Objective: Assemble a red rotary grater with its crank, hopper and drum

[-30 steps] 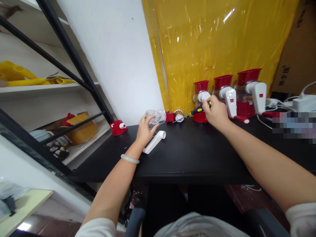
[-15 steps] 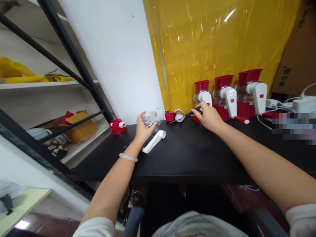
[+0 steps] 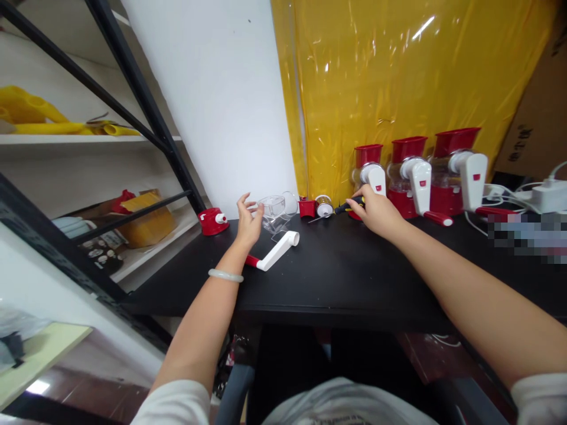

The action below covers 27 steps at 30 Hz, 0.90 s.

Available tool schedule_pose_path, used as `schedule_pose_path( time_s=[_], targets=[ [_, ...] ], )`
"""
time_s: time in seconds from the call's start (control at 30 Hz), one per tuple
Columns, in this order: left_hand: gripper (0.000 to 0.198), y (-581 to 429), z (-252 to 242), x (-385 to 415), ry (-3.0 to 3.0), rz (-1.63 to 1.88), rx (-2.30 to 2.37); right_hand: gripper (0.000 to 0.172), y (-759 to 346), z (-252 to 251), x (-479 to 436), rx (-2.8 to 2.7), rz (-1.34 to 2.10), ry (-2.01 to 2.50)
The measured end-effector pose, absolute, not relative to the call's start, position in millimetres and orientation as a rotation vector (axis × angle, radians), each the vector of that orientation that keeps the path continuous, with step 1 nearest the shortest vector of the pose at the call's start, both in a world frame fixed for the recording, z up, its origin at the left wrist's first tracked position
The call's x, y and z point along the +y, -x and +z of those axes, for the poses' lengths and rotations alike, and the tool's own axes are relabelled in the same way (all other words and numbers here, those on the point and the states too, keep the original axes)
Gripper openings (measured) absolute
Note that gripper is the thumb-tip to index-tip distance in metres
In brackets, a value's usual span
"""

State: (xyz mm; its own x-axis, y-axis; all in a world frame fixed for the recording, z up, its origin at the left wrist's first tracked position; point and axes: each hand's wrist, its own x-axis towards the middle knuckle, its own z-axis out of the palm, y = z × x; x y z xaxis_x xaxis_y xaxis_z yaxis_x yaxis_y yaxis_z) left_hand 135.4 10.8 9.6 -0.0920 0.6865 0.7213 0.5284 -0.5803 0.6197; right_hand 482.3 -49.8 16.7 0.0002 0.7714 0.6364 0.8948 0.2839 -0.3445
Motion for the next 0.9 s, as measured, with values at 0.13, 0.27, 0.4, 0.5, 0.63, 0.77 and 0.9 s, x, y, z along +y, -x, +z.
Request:
schedule_pose_path(
  time_s=[0.13,0.27,0.4,0.5,0.63,0.77,0.9],
  targets=[
    [0.065,-111,30,14,-1.905,2.053,1.540,0.032,-484,17,-50,-1.841,-0.211,1.539],
    [0.054,-84,49,21,-1.918,2.011,1.919,0.034,-485,16,-50,-2.023,-0.189,1.576],
    [0.043,-59,53,24,-1.989,1.541,2.359,0.033,-483,14,-55,-2.315,-0.118,1.587],
    [0.063,-35,45,29,-1.924,1.242,2.559,0.038,-478,13,-62,-2.471,0.015,1.696],
    [0.094,5,31,44,-1.756,1.105,2.662,0.047,-470,17,-74,-2.616,0.236,1.871],
    [0.105,39,21,65,-1.759,1.042,2.641,0.055,-463,27,-87,-2.601,0.105,2.095],
    [0.111,54,15,84,-1.740,0.933,2.584,0.061,-457,32,-97,-2.540,-0.017,2.239]
  ],
)
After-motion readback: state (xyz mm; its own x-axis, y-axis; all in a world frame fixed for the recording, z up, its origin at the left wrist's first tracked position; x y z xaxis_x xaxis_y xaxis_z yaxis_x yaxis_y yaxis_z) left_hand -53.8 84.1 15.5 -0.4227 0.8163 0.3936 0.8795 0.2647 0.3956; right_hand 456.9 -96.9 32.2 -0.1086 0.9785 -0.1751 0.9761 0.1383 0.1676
